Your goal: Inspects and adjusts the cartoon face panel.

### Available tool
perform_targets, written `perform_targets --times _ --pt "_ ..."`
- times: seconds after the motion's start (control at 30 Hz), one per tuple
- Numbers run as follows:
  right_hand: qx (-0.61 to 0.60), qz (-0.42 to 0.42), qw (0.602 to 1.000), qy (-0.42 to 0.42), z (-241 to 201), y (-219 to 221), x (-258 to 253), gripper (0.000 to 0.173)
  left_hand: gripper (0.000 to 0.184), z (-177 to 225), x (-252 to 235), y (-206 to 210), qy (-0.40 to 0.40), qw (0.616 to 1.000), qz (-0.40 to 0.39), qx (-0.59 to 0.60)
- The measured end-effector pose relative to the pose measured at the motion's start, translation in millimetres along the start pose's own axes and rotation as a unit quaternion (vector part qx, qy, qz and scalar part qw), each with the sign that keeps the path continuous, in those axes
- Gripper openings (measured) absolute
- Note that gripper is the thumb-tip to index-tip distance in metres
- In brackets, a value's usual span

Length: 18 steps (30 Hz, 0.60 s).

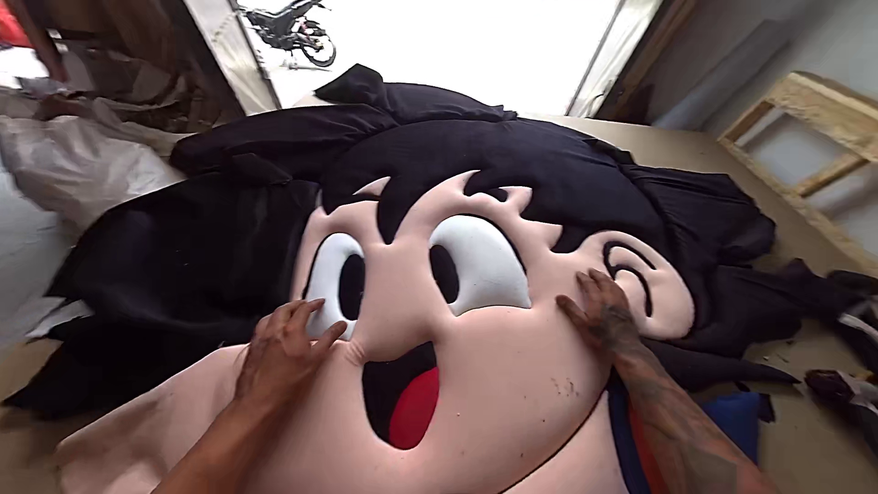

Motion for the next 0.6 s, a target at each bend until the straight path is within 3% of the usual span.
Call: perform_targets --times 0.1,0.2,0.6 --pt "0.043 -0.025 0.998 0.049 12 15 -22 0.097 0.084 -5 2 11 -0.013 1.000 0.024 -0.014" --pt "0.070 -0.037 0.992 0.097 26 22 -26 0.109 0.082 -8 3 13 -0.029 0.999 0.024 -0.021" --pt "0.094 -0.047 0.991 0.078 25 26 -22 0.128 0.071 -8 7 13 -0.014 0.998 0.034 -0.050"
Point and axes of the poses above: each hand's wrist, its own x-axis away from the middle knuckle, its own y-axis out of the palm, z = x × y, the point moved 10 cm from there along -x, towards the middle knuckle, and after that the axes turned 13 degrees about z, right-handed, at the moved point
